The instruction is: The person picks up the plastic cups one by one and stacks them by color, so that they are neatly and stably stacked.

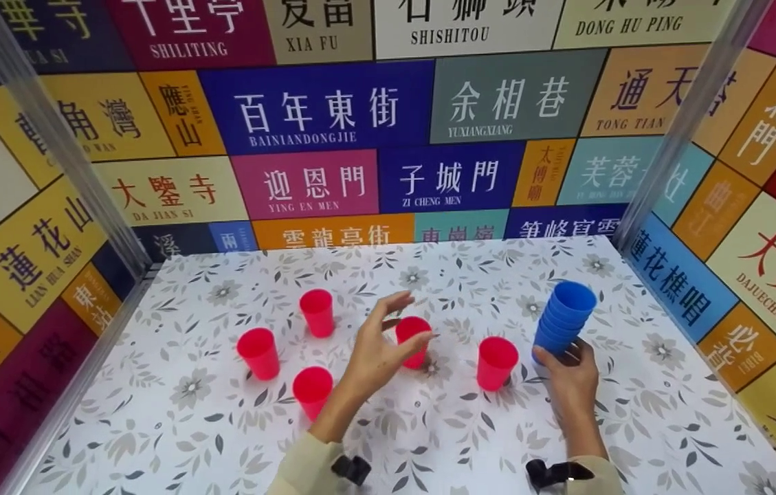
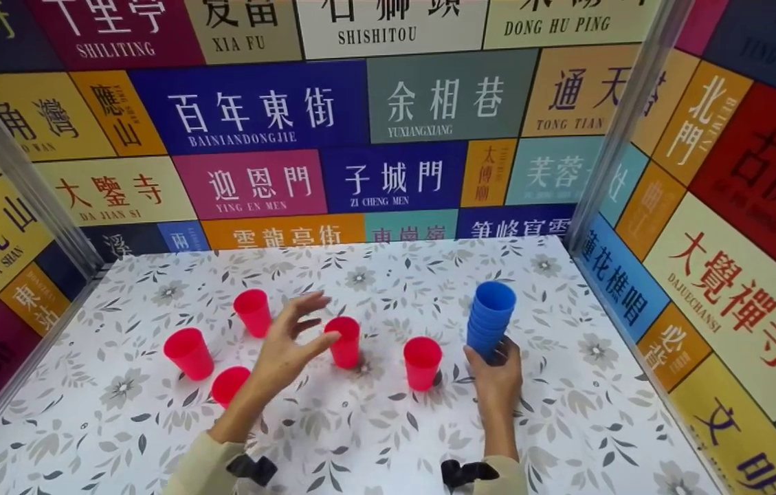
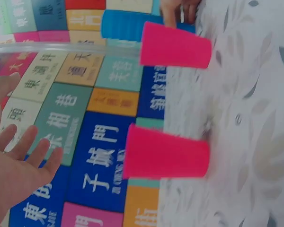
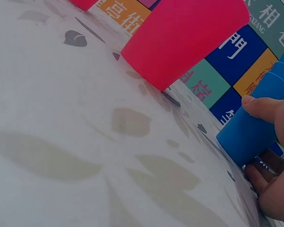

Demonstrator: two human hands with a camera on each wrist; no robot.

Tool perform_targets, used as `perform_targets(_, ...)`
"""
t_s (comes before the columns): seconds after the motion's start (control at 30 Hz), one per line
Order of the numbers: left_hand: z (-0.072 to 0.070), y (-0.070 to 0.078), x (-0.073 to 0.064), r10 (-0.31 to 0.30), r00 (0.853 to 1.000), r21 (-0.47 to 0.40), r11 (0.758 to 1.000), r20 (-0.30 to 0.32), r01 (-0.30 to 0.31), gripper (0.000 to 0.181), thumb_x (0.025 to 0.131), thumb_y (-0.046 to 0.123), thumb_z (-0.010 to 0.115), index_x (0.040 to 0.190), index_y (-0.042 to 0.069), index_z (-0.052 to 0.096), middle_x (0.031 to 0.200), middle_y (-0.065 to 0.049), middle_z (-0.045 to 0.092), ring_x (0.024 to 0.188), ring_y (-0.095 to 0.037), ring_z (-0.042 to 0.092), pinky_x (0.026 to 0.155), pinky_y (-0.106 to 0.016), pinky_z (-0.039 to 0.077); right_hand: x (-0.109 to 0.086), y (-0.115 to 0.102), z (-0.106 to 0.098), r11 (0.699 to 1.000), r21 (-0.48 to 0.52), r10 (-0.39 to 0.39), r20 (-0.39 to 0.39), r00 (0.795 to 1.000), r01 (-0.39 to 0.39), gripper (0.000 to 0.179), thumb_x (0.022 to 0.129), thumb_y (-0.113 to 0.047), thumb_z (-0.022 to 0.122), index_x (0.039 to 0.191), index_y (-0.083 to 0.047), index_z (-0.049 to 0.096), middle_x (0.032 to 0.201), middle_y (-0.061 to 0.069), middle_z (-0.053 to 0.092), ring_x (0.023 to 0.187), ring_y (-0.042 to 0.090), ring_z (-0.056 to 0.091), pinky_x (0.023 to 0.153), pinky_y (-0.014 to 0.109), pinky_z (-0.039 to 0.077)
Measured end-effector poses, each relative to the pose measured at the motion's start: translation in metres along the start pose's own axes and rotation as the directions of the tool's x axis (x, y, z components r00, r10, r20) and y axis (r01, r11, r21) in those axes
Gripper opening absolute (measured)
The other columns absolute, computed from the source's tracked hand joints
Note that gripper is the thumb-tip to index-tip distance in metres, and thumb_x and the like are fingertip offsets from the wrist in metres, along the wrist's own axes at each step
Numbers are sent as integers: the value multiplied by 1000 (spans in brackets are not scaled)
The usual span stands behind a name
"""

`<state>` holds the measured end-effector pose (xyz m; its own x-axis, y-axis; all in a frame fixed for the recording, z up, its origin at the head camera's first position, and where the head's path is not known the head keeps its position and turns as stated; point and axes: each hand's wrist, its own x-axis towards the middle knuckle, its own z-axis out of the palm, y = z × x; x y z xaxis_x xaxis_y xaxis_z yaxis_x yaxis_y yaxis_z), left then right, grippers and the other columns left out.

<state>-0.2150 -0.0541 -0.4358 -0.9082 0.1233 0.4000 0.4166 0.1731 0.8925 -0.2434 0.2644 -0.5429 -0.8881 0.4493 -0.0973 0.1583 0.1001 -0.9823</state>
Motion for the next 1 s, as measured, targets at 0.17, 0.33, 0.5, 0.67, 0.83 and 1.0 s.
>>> perform_targets(0.17,-46,5,-7,36,992,64,998,-118,-28,68,81,20,84,140,8,51,140,-8,59,131,-24,55,109,-44,47,-1,0,1,1000,-10,5,5,1000,-5,92,85,-37,80,156,-12,28,156,18,43,141,33,45,118,48,37)
perform_targets(0.33,-99,1,-16,-12,960,88,995,-280,38,73,79,20,86,141,10,51,142,-6,58,132,-23,54,111,-46,46,-1,-1,3,1000,-21,6,3,1000,-6,92,86,-37,79,157,-12,27,156,17,43,141,33,45,118,48,37)
perform_targets(0.5,-136,-15,-25,-65,923,108,988,-380,114,75,80,17,85,144,9,48,144,-7,57,136,-20,50,114,-42,43,-1,0,-1,999,-36,-2,-7,1000,1,93,85,-38,79,157,-11,27,155,19,43,141,34,45,120,49,35)
perform_targets(0.67,-161,-36,-37,-138,894,85,978,-426,192,78,80,17,85,147,10,45,147,-9,53,139,-21,46,115,-42,41,-2,1,-2,997,-70,-18,-12,1000,18,92,86,-38,78,157,-9,26,156,21,41,143,38,43,120,51,33)
perform_targets(0.83,-181,-59,-47,-196,883,67,967,-426,247,87,82,19,84,153,11,36,157,-9,41,148,-25,34,121,-49,33,-2,1,-1,999,-52,-14,-9,1000,13,92,86,-35,79,157,-9,26,156,21,41,143,38,43,121,51,33)
perform_targets(1.0,-195,-81,-55,-273,871,57,945,-408,323,99,82,21,84,159,16,22,166,-5,25,155,-24,19,124,-51,25,-1,0,0,999,-40,-7,-10,1000,6,91,86,-34,80,156,-10,28,155,21,43,142,36,44,121,50,32)
